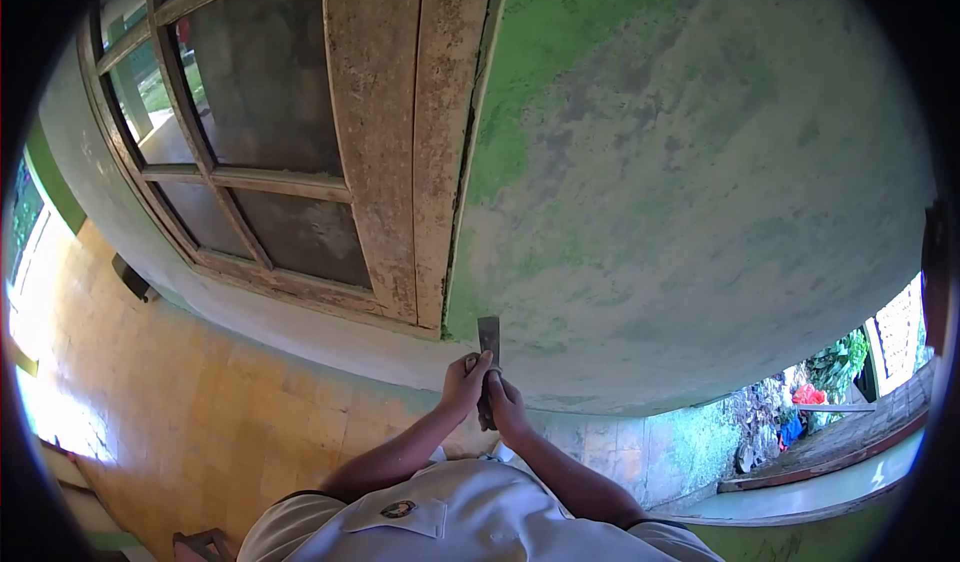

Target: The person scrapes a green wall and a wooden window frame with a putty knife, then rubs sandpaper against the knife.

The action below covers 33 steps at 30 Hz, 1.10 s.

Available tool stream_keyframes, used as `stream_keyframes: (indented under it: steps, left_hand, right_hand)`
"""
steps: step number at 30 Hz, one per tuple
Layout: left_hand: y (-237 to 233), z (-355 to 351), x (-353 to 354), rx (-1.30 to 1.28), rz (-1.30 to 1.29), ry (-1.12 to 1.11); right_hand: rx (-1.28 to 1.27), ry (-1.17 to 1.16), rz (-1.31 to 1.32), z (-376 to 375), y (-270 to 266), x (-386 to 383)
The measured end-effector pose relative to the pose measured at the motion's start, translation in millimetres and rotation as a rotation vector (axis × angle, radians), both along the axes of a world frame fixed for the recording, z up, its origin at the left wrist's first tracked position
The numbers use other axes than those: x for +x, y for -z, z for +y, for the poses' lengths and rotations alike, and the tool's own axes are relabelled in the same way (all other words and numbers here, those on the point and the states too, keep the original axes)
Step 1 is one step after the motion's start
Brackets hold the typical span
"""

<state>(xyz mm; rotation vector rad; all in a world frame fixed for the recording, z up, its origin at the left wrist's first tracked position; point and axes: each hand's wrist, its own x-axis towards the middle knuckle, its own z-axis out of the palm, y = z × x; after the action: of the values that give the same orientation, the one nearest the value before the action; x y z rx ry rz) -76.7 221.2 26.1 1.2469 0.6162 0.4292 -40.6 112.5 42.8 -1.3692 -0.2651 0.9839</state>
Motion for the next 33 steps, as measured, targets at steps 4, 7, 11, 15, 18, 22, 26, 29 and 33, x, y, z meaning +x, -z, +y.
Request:
stream_keyframes:
  steps: [4, 7, 11, 15, 18, 22, 26, 29, 33]
  left_hand:
    - [-9, 9, -2, -0.034, -0.05, -0.01]
    - [2, 19, -6, 0.015, -0.012, 0.016]
    - [0, 17, -15, 0.007, 0.001, 0.021]
    - [-23, 23, -7, 0.197, -0.047, 0.024]
    - [-60, 29, 12, 0.252, -0.121, 0.0]
    - [-70, 32, 18, 0.226, -0.138, 0.027]
    - [-51, 17, 1, 0.27, -0.058, 0.038]
    - [-34, 6, -3, 0.256, -0.042, 0.046]
    - [-67, 22, 21, 0.256, -0.088, 0.091]
  right_hand:
    - [0.012, 0.074, -0.041, 23, -6, -6]
    - [0.051, 0.081, -0.063, 32, -1, -12]
    - [0.096, 0.112, -0.22, 32, 11, -21]
    - [0.102, 0.241, -0.404, 43, -17, -24]
    - [0.135, 0.288, -0.402, 56, -37, -4]
    - [0.128, 0.279, -0.417, 55, -52, -4]
    - [0.12, 0.291, -0.361, 40, -39, -20]
    - [0.048, 0.287, -0.335, 25, -21, -31]
    - [0.132, 0.361, -0.342, 45, -43, -7]
